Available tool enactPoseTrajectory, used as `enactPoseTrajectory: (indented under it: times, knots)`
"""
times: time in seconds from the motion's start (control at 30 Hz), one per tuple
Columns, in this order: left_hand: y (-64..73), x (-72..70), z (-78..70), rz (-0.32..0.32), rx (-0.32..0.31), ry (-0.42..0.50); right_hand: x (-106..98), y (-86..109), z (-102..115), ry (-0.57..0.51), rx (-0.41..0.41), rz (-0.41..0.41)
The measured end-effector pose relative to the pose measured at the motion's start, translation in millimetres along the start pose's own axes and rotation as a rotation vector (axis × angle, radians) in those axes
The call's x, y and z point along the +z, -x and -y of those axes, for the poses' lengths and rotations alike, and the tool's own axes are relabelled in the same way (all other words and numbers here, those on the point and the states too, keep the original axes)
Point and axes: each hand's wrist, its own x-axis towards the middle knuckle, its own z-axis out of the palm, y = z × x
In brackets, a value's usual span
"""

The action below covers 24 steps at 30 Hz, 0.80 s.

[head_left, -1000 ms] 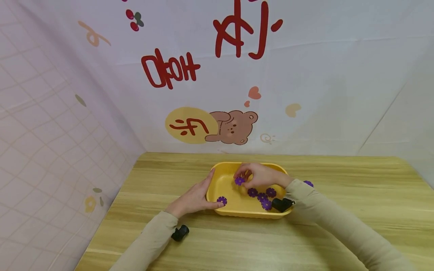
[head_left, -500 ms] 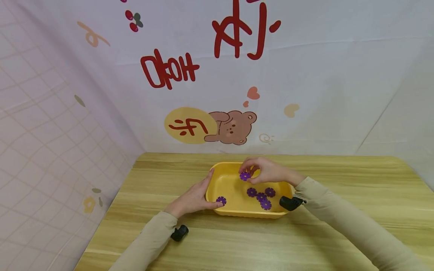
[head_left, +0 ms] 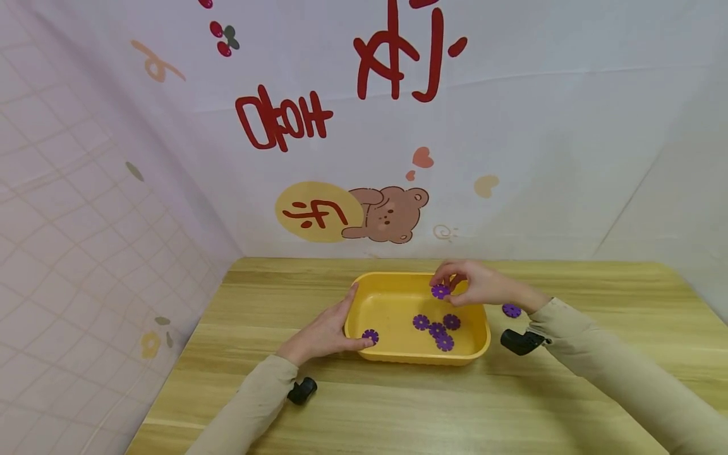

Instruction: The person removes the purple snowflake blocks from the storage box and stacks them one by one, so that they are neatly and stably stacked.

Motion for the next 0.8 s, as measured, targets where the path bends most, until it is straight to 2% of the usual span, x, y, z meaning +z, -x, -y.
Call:
enactPoseTrajectory:
  times: [0.2,0.33,0.5,0.8]
  knots:
    - [-0.1,-0.6,-1.2,-0.002,-0.026,-0.016,-13,21.9,-7,0.014,0.008,-0.042]
    - [-1.2,-0.2,-2.0,0.001,-0.034,-0.016,-16,36.7,-14,0.038,0.034,-0.059]
    - [-1.8,0.4,-2.8,0.005,-0.028,-0.015,-18,54.9,-25,0.081,0.02,-0.102]
    - [-1.0,1.0,-2.4,0.002,-0.032,-0.003,-23,81.9,-41,0.062,0.049,-0.178]
